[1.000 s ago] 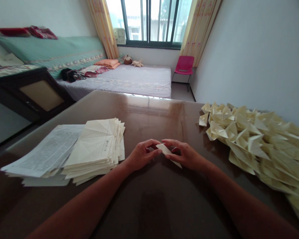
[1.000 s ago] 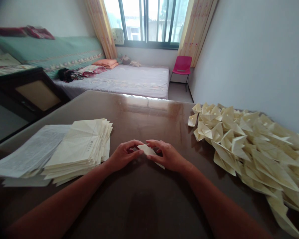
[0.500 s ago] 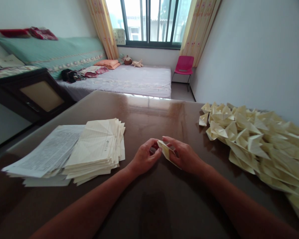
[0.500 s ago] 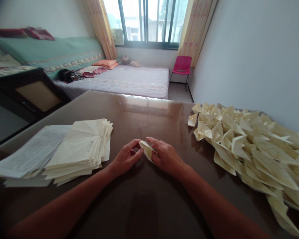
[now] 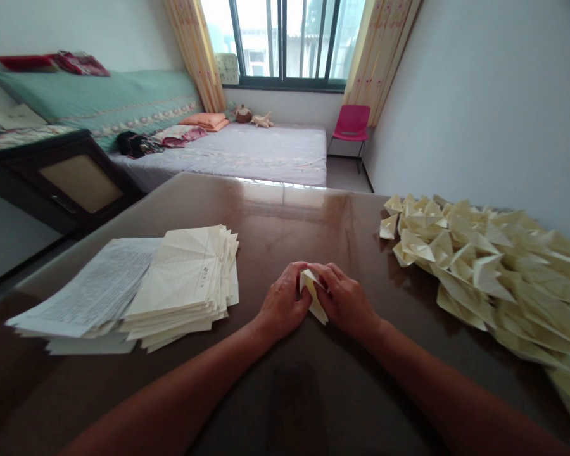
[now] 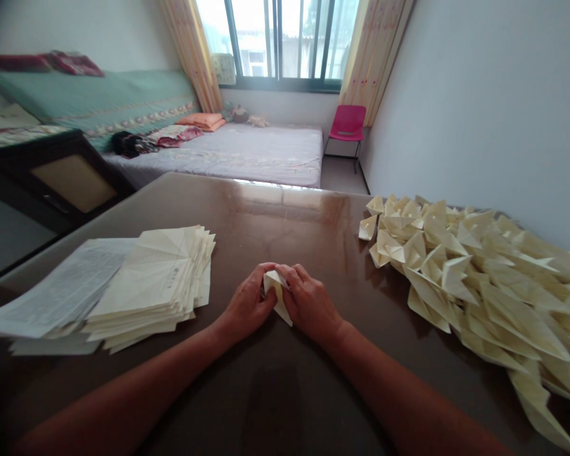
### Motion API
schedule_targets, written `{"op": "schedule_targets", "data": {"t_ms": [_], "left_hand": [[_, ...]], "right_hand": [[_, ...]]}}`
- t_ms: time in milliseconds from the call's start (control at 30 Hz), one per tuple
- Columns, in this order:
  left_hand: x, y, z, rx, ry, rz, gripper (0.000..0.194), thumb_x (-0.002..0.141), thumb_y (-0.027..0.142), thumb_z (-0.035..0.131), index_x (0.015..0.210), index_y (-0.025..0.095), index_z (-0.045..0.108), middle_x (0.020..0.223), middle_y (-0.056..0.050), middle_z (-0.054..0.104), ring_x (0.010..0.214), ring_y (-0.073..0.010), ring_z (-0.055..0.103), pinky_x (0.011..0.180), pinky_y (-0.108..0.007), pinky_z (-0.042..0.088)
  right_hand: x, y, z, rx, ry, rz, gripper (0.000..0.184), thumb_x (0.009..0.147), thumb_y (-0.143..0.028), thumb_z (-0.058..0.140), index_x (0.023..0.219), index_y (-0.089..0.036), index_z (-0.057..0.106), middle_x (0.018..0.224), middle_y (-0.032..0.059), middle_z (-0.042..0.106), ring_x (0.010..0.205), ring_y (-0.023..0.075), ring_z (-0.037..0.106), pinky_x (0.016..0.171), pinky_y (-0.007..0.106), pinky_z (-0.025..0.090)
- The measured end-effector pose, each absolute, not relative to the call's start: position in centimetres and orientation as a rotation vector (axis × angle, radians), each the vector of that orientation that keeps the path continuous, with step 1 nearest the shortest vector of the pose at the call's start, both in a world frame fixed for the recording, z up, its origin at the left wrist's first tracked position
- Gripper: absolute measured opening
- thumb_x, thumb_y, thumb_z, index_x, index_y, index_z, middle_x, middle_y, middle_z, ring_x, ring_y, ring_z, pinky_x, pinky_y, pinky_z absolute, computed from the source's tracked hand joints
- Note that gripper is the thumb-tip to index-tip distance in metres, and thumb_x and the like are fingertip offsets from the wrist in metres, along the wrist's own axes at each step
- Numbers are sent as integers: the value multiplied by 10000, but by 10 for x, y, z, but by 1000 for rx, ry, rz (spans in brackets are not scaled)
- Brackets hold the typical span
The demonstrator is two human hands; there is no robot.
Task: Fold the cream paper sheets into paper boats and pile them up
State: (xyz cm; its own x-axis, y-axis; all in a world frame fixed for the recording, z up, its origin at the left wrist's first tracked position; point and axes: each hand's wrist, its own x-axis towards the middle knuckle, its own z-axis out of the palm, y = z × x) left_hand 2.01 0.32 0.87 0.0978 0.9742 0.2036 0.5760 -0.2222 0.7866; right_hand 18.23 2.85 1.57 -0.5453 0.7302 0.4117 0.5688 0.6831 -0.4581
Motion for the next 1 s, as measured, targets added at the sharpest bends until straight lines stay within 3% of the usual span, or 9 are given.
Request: {"op": "schedule_targets", "data": {"t_ms": [100,300,467,600,800,1000], "left_hand": [[19,4,8,1947,1492,992,409,806,144,472,1210,207,449,1085,-57,584,906,-173,573,823,-297,452],[8,11,7,1983,1646,915,346,726,113,495,1053,222,472,837,18,517,683,-137,500,635,-255,397],[-2,16,7,2138,1626,800,169,735,125,507,870,226,516,868,18,520,702,-134,507,640,-258,388],[-7,14,8,2295,1536,673,173,780,149,510,911,247,569,965,17,555,731,-127,535,665,-253,406],[-16,10,14,2539,1377,521,189,894,216,467,989,255,626,1087,-4,606,980,-163,557,738,-246,434],[-21,10,19,2710,1328,410,271,973,309,396,1042,290,657,1075,2,636,955,-150,555,665,-225,448]], "right_hand": [[183,29,15,-1084,-2305,284,315,898,-231,455,1211,-206,485,925,68,617,790,185,596,705,273,457],[193,40,13,-1129,-2282,312,67,871,-225,483,923,-217,526,804,16,580,702,151,548,637,244,390],[205,53,8,-991,-2444,417,141,843,-139,476,913,-224,563,903,18,568,752,135,531,678,226,384],[214,60,6,-1004,-2497,510,156,811,-130,524,902,-229,603,899,-2,565,716,114,522,664,216,382],[223,67,11,-1002,-2527,570,178,798,-141,556,902,-239,662,936,5,598,767,120,553,706,226,411],[228,71,12,-987,-2600,555,197,801,-160,565,911,-254,697,956,20,629,871,154,581,755,250,433]]}}
